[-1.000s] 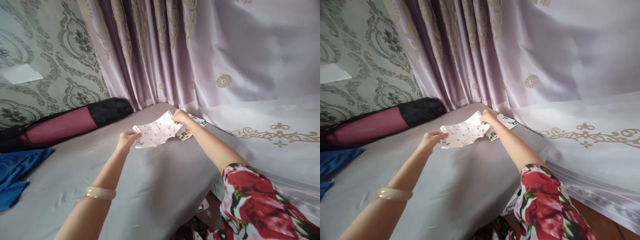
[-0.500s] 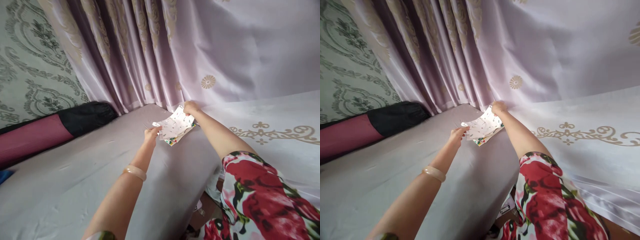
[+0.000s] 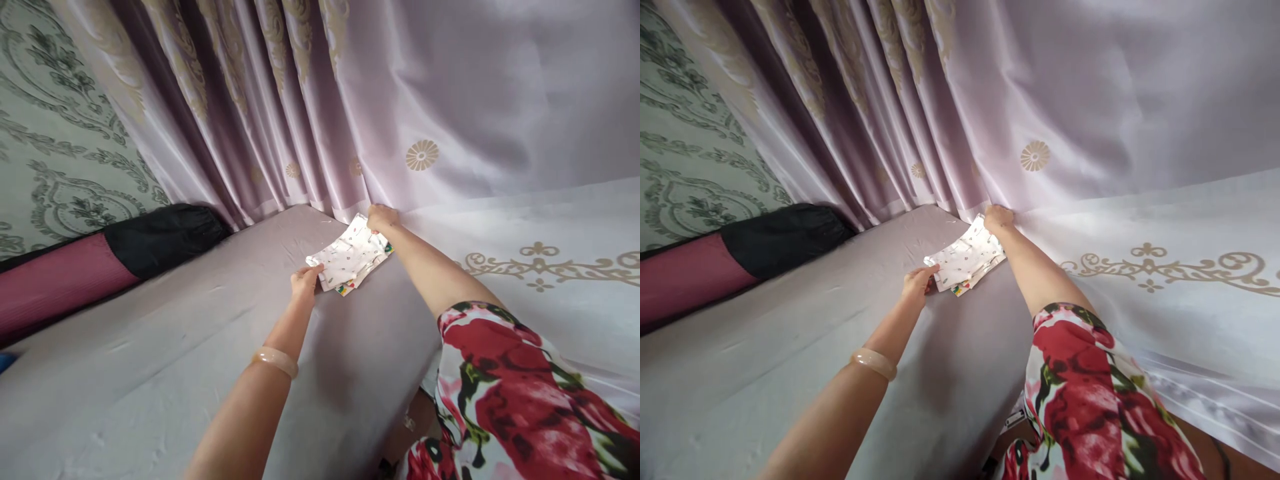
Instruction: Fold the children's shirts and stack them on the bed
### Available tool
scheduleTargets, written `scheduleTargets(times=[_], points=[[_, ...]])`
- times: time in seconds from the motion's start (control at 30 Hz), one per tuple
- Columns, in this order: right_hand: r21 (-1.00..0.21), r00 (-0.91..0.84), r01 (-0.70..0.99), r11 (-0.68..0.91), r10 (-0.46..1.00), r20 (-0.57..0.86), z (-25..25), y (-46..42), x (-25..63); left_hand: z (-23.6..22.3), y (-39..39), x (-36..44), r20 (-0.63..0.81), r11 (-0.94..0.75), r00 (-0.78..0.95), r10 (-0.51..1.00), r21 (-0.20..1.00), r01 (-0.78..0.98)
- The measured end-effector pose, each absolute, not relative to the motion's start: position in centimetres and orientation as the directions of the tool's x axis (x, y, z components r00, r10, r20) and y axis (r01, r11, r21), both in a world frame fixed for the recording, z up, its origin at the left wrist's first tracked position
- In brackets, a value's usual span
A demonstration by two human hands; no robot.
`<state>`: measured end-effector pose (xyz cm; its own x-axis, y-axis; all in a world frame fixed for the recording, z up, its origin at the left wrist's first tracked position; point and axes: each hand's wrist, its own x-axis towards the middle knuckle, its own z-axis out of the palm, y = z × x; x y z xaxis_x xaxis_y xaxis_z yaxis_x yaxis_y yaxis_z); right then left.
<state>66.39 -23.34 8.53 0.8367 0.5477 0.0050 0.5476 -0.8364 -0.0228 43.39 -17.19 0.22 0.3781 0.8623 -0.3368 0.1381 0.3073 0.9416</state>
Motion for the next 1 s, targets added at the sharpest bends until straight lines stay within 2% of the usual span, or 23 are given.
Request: scheduleTargets(times=[0.27,0.43,0.53,0.6,0.7,0.8,0.9,1.0], points=[[-0.101,0.850,0.527,-0.844,0.523,0.069,4.5,-23.5,67.0,-3.3,-16.2,43.7,-0.220,0.053,0.390,0.894,0.917,0.395],[-0.128,0.863,0.506,-0.853,0.501,0.067,2.1,-23.8,66.9,-3.2,-17.1,43.3,-0.044,-0.191,0.496,0.867,0.891,0.412],[-0.141,0.865,0.501,-0.854,0.498,0.055,1.0,-24.0,66.7,-2.8,-17.9,43.2,0.025,-0.369,0.589,0.807,0.801,0.472],[-0.139,0.873,0.485,-0.863,0.486,0.026,0.6,-24.2,66.6,-2.6,-18.3,43.2,0.015,-0.455,0.636,0.772,0.712,0.535],[-0.138,0.883,0.464,-0.875,0.470,-0.007,0.9,-24.4,66.2,-2.5,-18.6,43.4,-0.049,-0.495,0.670,0.741,0.634,0.595],[-0.116,0.867,0.499,-0.859,0.496,0.051,1.6,-24.0,64.6,-2.3,-18.7,43.5,-0.073,-0.502,0.684,0.726,0.624,0.599],[-0.064,0.778,0.620,-0.782,0.603,0.174,2.0,-23.0,61.6,-1.9,-18.8,43.6,-0.076,-0.495,0.685,0.724,0.635,0.593],[-0.040,0.626,0.775,-0.630,0.758,0.185,1.6,-22.1,58.2,-1.8,-18.8,43.5,-0.078,-0.464,0.702,0.708,0.698,0.545]])
